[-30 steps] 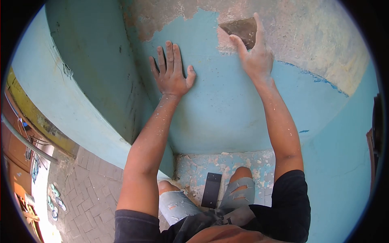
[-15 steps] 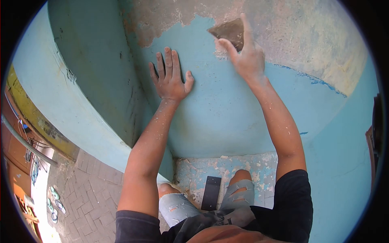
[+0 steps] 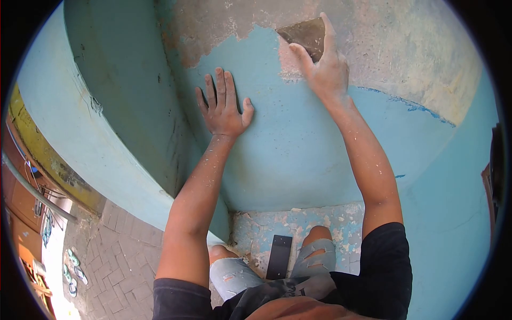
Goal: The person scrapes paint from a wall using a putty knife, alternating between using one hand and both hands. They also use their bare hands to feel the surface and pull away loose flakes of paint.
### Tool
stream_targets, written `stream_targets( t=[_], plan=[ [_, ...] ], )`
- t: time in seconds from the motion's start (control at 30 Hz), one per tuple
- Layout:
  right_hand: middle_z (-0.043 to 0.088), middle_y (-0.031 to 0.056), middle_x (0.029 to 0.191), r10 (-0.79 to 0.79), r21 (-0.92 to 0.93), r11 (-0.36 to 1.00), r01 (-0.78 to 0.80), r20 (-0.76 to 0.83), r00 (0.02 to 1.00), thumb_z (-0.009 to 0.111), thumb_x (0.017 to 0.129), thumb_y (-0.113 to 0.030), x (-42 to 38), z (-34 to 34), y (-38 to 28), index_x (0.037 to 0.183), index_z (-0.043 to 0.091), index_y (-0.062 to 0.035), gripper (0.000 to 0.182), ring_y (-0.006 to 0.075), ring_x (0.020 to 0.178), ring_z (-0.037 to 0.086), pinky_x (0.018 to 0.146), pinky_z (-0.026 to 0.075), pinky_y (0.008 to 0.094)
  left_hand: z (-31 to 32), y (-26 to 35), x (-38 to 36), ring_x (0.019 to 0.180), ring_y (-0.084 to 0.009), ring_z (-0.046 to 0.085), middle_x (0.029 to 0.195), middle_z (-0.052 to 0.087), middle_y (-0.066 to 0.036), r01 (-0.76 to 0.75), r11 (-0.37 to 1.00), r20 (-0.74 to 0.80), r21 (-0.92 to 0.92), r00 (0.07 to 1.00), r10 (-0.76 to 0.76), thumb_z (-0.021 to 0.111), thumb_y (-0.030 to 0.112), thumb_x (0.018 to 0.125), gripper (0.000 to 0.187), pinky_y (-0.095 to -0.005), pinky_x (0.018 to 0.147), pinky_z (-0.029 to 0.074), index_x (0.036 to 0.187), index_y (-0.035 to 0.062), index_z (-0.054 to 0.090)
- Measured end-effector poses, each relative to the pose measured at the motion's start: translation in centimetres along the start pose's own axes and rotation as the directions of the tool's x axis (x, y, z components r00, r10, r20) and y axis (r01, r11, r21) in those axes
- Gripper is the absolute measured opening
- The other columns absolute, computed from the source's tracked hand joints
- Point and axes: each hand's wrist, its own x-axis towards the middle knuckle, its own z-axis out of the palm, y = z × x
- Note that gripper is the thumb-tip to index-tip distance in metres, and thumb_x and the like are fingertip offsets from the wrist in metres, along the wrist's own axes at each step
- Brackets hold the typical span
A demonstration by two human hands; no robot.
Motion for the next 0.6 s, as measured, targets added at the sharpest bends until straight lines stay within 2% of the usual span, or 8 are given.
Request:
stream_targets(
  t=[0.07, 0.1, 0.17, 0.3, 0.4, 0.47, 0.5, 0.6],
  plan=[
    [0.076, 0.0210, 0.097, -0.079, 0.013, 0.997, 0.079, -0.003, 0.997, 0.076, 0.093, -0.049, 0.1, -0.1, 0.1, 0.161, 0.033, -0.0136, 0.088, 0.0361, 0.085, 0.077, 0.070, 0.061, 0.0426, -0.1, 0.1, -0.2, 0.160, -0.0336, 0.020, 0.172, 0.028, -0.011, 0.007, 1.000, 0.012, 0.000, 1.000, -0.007, 0.053, 0.039, 0.089, 0.082, -0.0599, 0.127, 0.011, 0.161, 0.0041, 0.037],
    [0.076, 0.0210, 0.097, -0.076, 0.014, 0.997, 0.076, -0.007, 0.997, 0.076, 0.093, -0.049, 0.3, -0.1, 0.1, 0.161, 0.033, -0.0136, 0.088, 0.0361, 0.085, 0.077, 0.070, 0.061, 0.0426, -0.1, 0.1, -0.2, 0.160, -0.0334, 0.020, 0.172, 0.028, -0.011, 0.006, 1.000, 0.007, 0.001, 1.000, -0.006, 0.053, 0.039, 0.089, 0.081, -0.0599, 0.127, 0.011, 0.161, 0.0041, 0.037],
    [0.076, 0.0215, 0.097, 0.025, -0.009, 1.000, -0.025, 0.009, 1.000, 0.076, 0.093, -0.048, 1.4, -0.2, 0.1, 0.161, 0.033, -0.0127, 0.088, 0.0369, 0.086, 0.077, 0.071, 0.061, 0.0434, 0.1, 0.1, 0.2, 0.160, -0.0333, 0.020, 0.171, 0.028, -0.011, 0.004, 1.000, -0.008, -0.001, 1.000, -0.004, 0.053, 0.039, 0.089, 0.081, -0.0599, 0.127, 0.011, 0.161, 0.0041, 0.037],
    [0.076, 0.0217, 0.097, -0.037, 0.027, 0.999, 0.036, 0.037, 0.999, 0.077, 0.093, -0.048, 0.1, 0.4, -0.9, 0.160, 0.033, -0.0123, 0.087, 0.0378, 0.085, 0.077, 0.070, 0.061, 0.0443, -0.1, -0.1, 0.1, 0.160, -0.0333, 0.020, 0.171, 0.028, -0.011, 0.000, 1.000, 0.005, 0.017, 1.000, 0.000, 0.053, 0.039, 0.089, 0.081, -0.0602, 0.127, 0.012, 0.160, 0.0038, 0.037],
    [0.076, 0.0214, 0.095, -0.061, -0.044, 0.997, 0.064, 0.055, 0.997, 0.077, 0.093, -0.047, 0.9, 0.1, -0.7, 0.159, 0.034, -0.0122, 0.086, 0.0378, 0.082, 0.077, 0.069, 0.061, 0.0441, 0.0, 0.0, 0.1, 0.160, -0.0335, 0.020, 0.171, 0.029, -0.011, -0.004, 1.000, 0.005, 0.018, 1.000, 0.004, 0.053, 0.039, 0.089, 0.081, -0.0603, 0.126, 0.013, 0.160, 0.0036, 0.038],
    [0.076, 0.0208, 0.094, -0.030, 0.012, 0.999, 0.031, -0.061, 0.998, 0.077, 0.093, -0.047, 1.4, 0.4, -0.6, 0.159, 0.035, -0.0123, 0.085, 0.0371, 0.080, 0.076, 0.067, 0.061, 0.0440, -0.1, 0.0, 0.0, 0.160, -0.0336, 0.020, 0.171, 0.029, -0.011, 0.001, 1.000, 0.001, 0.017, 1.000, -0.001, 0.053, 0.039, 0.089, 0.080, -0.0603, 0.126, 0.014, 0.160, 0.0035, 0.038],
    [0.076, 0.0208, 0.094, -0.029, 0.016, 0.999, 0.031, -0.060, 0.998, 0.077, 0.093, -0.047, 1.1, 0.7, -0.8, 0.159, 0.035, -0.0123, 0.085, 0.0371, 0.080, 0.076, 0.067, 0.061, 0.0440, -0.1, 0.0, 0.1, 0.160, -0.0337, 0.020, 0.171, 0.029, -0.011, 0.003, 1.000, 0.009, 0.014, 1.000, -0.003, 0.054, 0.039, 0.089, 0.081, -0.0604, 0.126, 0.014, 0.160, 0.0034, 0.039],
    [0.076, 0.0206, 0.094, -0.053, 0.082, 0.995, 0.051, 0.031, 0.998, 0.077, 0.093, -0.047, 0.5, 0.5, -1.2, 0.159, 0.035, -0.0130, 0.085, 0.0377, 0.080, 0.076, 0.068, 0.061, 0.0449, -0.1, 0.1, 0.0, 0.160, -0.0336, 0.020, 0.171, 0.029, -0.011, 0.010, 1.000, 0.014, 0.008, 1.000, -0.010, 0.054, 0.038, 0.088, 0.081, -0.0606, 0.126, 0.014, 0.159, 0.0033, 0.039]
  ],
)
